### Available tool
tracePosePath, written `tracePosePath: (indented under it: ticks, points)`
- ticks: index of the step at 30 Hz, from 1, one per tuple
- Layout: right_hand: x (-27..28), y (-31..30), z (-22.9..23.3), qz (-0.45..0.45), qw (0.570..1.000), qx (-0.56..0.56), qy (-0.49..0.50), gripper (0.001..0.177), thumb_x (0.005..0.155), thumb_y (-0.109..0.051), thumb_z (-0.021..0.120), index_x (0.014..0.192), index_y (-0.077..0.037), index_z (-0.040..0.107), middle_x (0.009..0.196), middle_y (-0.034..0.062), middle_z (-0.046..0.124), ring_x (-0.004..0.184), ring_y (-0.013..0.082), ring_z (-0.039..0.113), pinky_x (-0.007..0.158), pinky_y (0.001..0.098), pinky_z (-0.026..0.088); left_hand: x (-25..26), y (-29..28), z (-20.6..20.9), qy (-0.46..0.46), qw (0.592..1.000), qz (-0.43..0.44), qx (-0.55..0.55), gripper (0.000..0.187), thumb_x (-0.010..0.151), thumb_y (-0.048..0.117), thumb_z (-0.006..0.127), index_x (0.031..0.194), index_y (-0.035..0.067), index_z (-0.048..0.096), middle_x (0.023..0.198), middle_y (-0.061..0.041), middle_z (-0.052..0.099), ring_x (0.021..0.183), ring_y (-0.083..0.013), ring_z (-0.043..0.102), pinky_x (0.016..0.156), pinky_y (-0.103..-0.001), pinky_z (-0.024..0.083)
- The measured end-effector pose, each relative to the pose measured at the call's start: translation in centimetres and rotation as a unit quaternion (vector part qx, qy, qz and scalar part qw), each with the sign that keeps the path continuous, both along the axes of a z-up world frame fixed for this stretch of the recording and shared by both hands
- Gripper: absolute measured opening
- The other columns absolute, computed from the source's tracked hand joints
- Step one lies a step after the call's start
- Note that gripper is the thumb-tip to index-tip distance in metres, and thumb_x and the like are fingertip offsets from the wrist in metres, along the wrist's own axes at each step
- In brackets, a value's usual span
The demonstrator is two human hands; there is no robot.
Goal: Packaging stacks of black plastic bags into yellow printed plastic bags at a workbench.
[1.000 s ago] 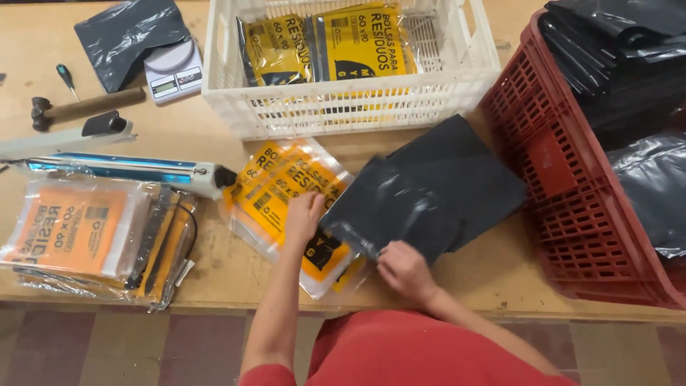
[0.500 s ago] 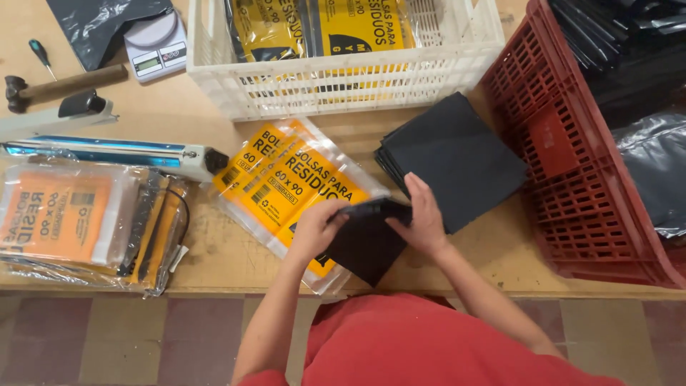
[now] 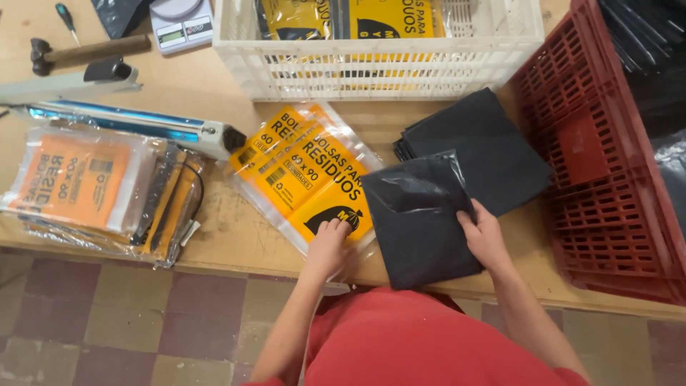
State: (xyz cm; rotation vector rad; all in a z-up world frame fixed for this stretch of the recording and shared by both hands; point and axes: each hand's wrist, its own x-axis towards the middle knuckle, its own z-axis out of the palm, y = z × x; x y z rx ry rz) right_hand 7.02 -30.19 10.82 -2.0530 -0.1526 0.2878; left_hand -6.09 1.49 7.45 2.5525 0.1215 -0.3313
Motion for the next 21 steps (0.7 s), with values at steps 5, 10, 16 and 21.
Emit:
tracePosePath:
  ticks: [5, 10, 16, 21]
  points:
    - [0.0, -2.4, -5.5, -0.006, 0.998, -0.024, 0.049, 0.025, 0.101, -0.013, 0.057, 0.123, -0.013, 0.068, 0.100, 0.0161, 0.073, 0.098, 0.0297, 0.069, 0.082, 0.0475, 0.054, 2.4, -0.4, -3.2, -0.017, 0.995, 0.092, 0.026, 0.027, 0.081, 0.027, 0.078, 0.089, 0.011, 0.057, 0.093, -0.004, 0.050, 0.097, -0.0276, 0.051, 0.081, -0.041, 0.053]
    - [-0.1, -2.0, -2.2, 0.001, 0.996, -0.023, 0.085, 0.037, 0.099, -0.011, 0.055, 0.134, -0.006, 0.061, 0.111, 0.0267, 0.069, 0.109, 0.0392, 0.065, 0.089, 0.0555, 0.053, 5.3, -0.2, -4.1, -0.022, 0.984, 0.164, 0.059, 0.008, 0.088, 0.017, 0.069, 0.087, 0.011, 0.066, 0.089, -0.004, 0.057, 0.093, -0.0259, 0.055, 0.079, -0.037, 0.054]
    - [0.0, -3.8, -9.2, -0.046, 0.966, 0.150, 0.203, 0.023, 0.098, -0.011, 0.053, 0.119, -0.010, 0.063, 0.077, 0.0126, 0.066, 0.065, 0.0236, 0.068, 0.055, 0.0375, 0.060, 6.5, -0.3, -3.2, 0.036, 0.985, 0.148, 0.079, 0.038, 0.079, 0.034, 0.081, 0.102, 0.013, 0.060, 0.110, -0.008, 0.050, 0.111, -0.0341, 0.047, 0.079, -0.059, 0.056]
    - [-1.0, -2.9, -11.3, -0.015, 0.937, 0.199, 0.286, 0.021, 0.096, -0.011, 0.057, 0.116, -0.011, 0.063, 0.077, 0.0170, 0.069, 0.066, 0.0271, 0.072, 0.054, 0.0402, 0.063, 8.1, 1.4, -4.7, 0.018, 0.985, 0.168, 0.047, 0.012, 0.090, 0.022, 0.069, 0.088, 0.011, 0.072, 0.090, -0.007, 0.061, 0.097, -0.0295, 0.058, 0.076, -0.049, 0.060]
